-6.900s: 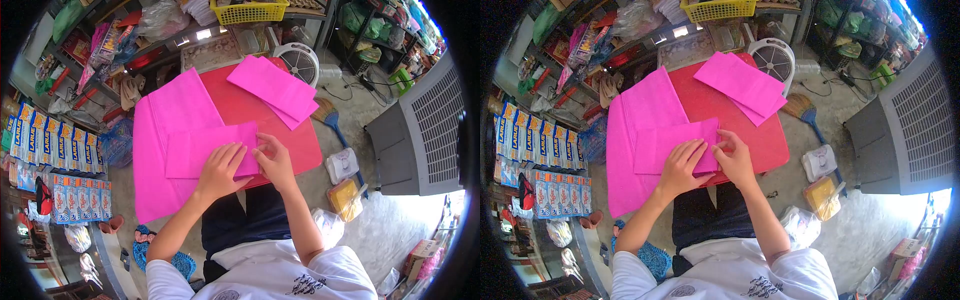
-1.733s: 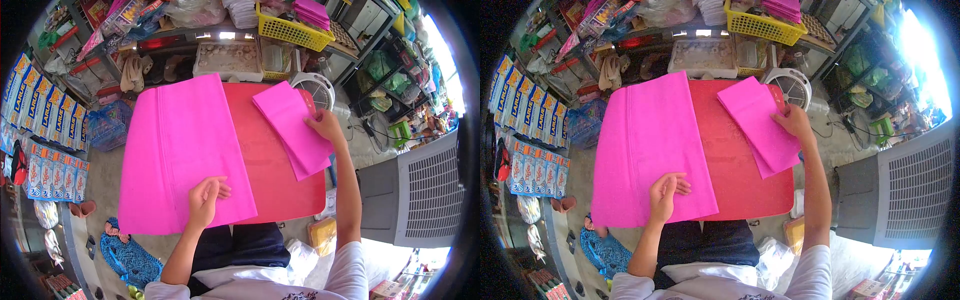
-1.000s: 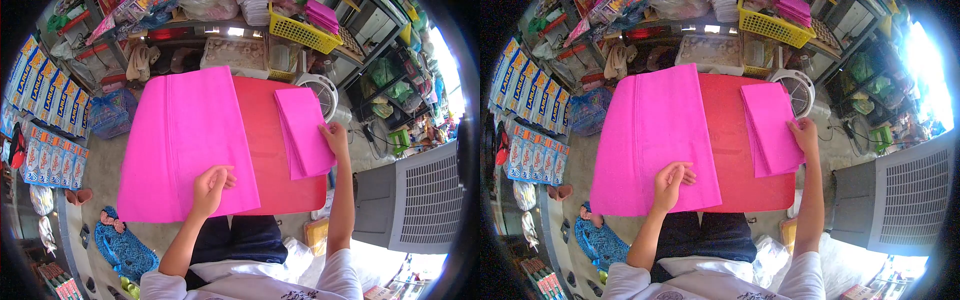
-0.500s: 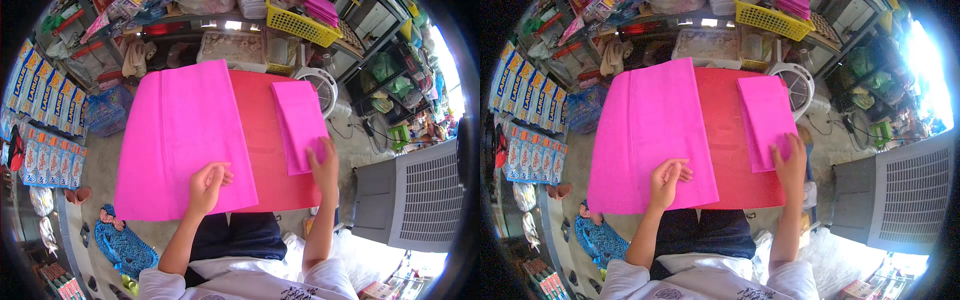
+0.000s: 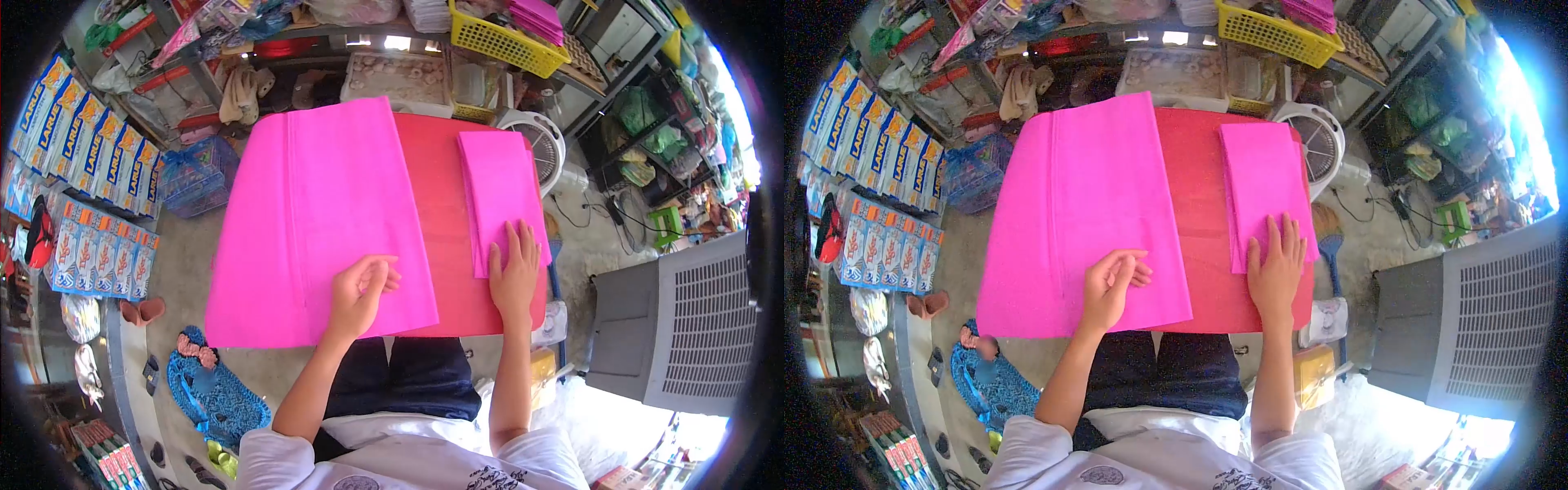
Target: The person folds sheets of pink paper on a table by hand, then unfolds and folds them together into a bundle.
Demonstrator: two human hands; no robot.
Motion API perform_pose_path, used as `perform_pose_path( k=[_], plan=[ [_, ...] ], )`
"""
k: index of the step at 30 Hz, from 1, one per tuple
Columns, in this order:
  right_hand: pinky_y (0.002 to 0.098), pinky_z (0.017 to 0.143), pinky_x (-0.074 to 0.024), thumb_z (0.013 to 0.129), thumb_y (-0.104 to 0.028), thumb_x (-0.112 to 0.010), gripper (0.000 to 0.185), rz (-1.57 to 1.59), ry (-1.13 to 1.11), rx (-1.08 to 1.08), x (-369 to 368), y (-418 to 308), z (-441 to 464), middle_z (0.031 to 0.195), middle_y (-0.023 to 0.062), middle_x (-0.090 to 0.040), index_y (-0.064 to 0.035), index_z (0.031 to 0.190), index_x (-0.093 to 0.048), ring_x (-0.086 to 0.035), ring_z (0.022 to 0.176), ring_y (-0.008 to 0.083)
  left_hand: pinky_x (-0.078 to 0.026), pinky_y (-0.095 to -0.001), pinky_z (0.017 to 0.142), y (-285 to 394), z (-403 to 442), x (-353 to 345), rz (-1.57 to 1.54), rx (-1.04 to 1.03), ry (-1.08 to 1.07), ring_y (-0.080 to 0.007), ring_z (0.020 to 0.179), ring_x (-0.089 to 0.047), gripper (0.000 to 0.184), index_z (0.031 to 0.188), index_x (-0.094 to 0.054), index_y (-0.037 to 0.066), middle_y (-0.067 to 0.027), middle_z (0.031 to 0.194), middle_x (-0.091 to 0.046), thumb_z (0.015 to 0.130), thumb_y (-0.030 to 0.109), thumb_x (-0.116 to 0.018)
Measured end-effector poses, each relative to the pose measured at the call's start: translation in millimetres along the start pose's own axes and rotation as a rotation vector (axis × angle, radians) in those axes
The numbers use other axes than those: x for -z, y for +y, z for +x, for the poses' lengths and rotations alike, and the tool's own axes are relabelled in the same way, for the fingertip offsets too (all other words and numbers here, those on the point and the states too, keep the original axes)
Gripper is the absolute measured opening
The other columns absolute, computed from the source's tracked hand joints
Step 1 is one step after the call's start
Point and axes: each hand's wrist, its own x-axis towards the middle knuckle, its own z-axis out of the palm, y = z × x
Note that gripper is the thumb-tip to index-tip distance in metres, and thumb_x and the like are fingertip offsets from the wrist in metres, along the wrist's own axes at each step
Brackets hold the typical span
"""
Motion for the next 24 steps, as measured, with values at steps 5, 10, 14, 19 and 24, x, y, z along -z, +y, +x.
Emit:
perform_pose_path(
  k=[5, 10, 14, 19, 24],
  plan=[
    [0.0573, 0.123, -0.0234, 0.103, -0.033, -0.054, 0.057, -0.132, -0.046, 0.031, -2.1, 1.1, -0.7, 0.158, 0.0226, -0.040, -0.0056, 0.152, -0.046, -0.033, 0.149, 0.0430, -0.055, -0.0296, 0.073, -0.4, 0.3, 0.1, 0.040, -0.019, -0.007, -0.0165, 0.083, -0.070, 0.033, 0.119, -0.066, -0.003, -0.0120, 0.092, -0.072, 0.110, 0.024, -0.051],
    [0.0591, 0.124, -0.0179, 0.103, -0.040, -0.053, 0.067, -0.167, -0.108, 0.034, -2.2, 3.7, -1.5, 0.163, 0.0245, -0.031, -0.0029, 0.157, -0.038, -0.026, 0.152, 0.0456, -0.055, -0.0290, 0.074, -1.0, 0.3, -0.8, 0.004, 0.001, 0.003, -0.0151, 0.083, -0.069, 0.031, 0.119, -0.066, -0.004, -0.0099, 0.090, -0.071, 0.110, 0.022, -0.053],
    [0.0591, 0.125, -0.0161, 0.102, -0.037, -0.056, 0.068, -0.102, -0.043, 0.076, 18.4, -3.2, 2.4, 0.165, 0.0226, -0.029, -0.0030, 0.157, -0.037, -0.023, 0.154, 0.0448, -0.056, -0.0286, 0.075, -1.8, 0.8, -0.8, 0.016, 0.002, 0.010, -0.0162, 0.083, -0.071, 0.031, 0.120, -0.066, -0.005, -0.0117, 0.092, -0.073, 0.109, 0.023, -0.055],
    [0.0593, 0.125, -0.0163, 0.101, -0.032, -0.060, 0.069, 0.126, -0.178, 0.235, 44.2, -17.7, -1.3, 0.166, 0.0211, -0.029, -0.0011, 0.157, -0.036, -0.023, 0.154, 0.0421, -0.054, -0.0402, 0.095, 39.0, 16.2, -33.3, 0.586, -0.238, -0.180, -0.0318, 0.109, -0.069, 0.037, 0.129, -0.063, -0.004, -0.0198, 0.117, -0.071, 0.104, 0.023, -0.060],
    [0.0601, 0.124, -0.0189, 0.099, -0.036, -0.061, 0.068, 0.029, -0.292, 0.330, 22.8, -21.5, -17.9, 0.162, 0.0225, -0.037, 0.0017, 0.152, -0.042, -0.027, 0.153, 0.0416, -0.035, -0.0505, 0.118, 31.2, 84.0, -100.8, 0.852, -0.663, -0.412, -0.0407, 0.140, -0.046, 0.049, 0.137, -0.058, -0.004, -0.0242, 0.147, -0.053, 0.101, 0.028, -0.059]
  ],
)
